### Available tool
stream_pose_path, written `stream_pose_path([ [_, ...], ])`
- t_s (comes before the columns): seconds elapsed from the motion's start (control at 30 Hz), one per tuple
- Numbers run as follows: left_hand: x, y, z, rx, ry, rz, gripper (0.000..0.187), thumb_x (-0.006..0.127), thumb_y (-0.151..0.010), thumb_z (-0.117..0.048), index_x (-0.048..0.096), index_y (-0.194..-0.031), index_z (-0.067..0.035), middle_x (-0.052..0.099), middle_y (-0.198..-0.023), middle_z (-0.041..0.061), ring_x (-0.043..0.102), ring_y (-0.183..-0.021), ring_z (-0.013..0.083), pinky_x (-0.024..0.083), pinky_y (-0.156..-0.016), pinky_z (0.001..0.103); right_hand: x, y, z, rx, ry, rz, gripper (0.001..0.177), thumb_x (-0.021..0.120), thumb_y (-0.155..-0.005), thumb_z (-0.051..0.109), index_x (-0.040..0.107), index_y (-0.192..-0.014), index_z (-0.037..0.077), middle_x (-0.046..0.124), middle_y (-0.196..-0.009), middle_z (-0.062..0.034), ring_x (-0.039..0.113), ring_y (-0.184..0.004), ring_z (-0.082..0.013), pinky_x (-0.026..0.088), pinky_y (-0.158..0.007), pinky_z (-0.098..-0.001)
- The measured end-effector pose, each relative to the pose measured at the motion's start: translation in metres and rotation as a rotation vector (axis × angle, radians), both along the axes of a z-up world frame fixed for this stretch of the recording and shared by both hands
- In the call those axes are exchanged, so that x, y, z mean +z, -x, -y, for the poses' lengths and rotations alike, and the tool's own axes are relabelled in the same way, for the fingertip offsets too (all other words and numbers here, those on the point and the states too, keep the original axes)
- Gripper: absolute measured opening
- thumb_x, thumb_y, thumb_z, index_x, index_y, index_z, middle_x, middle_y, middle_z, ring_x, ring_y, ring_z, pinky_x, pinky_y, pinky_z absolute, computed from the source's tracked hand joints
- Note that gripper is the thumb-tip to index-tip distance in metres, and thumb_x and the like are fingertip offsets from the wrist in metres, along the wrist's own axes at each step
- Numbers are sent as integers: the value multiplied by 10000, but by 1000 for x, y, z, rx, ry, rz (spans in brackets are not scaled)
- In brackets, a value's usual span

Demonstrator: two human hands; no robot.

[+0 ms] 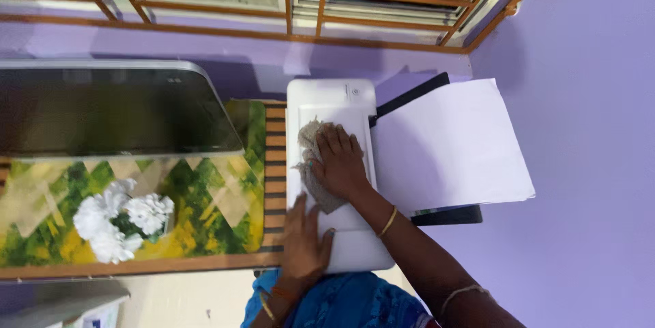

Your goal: The person wipes the exterior surfaces and scanning bed of a printer with a cloth before picking up papers and wiping the paper tray area.

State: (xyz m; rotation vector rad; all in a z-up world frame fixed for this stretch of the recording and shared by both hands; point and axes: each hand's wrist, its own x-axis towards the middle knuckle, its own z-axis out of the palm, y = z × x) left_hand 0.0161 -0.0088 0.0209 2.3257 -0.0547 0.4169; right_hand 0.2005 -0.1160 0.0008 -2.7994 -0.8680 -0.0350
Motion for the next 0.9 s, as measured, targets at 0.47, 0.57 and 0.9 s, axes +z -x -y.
stream_pose_path([
  [0.47,-11,-48,-39,-253,151,2,724,717,-898,-284,384,-1457,32,231,-1530,440,246,-1421,606,223,-1158,627,39,55,3,6,10,0,682,608,-876,320,467,-1505,97,395,-1595,-181,298,-1516,-378,191,-1229,-529],
  [0.57,-10,-53,-42,-292,107,-8,675,675,-931,-292,409,-1469,18,272,-1550,385,237,-1465,585,199,-1183,642,41,45,1,-97,85,-98,793,666,-821,371,414,-1505,62,334,-1579,-201,241,-1498,-407,161,-1205,-550],
  [0.9,-16,-54,-44,-335,34,72,614,592,-975,-304,408,-1439,53,234,-1544,408,203,-1468,582,170,-1155,692,30,-28,-31,-332,95,5,721,576,-947,443,387,-1540,79,292,-1632,-181,247,-1521,-372,176,-1234,-498],
])
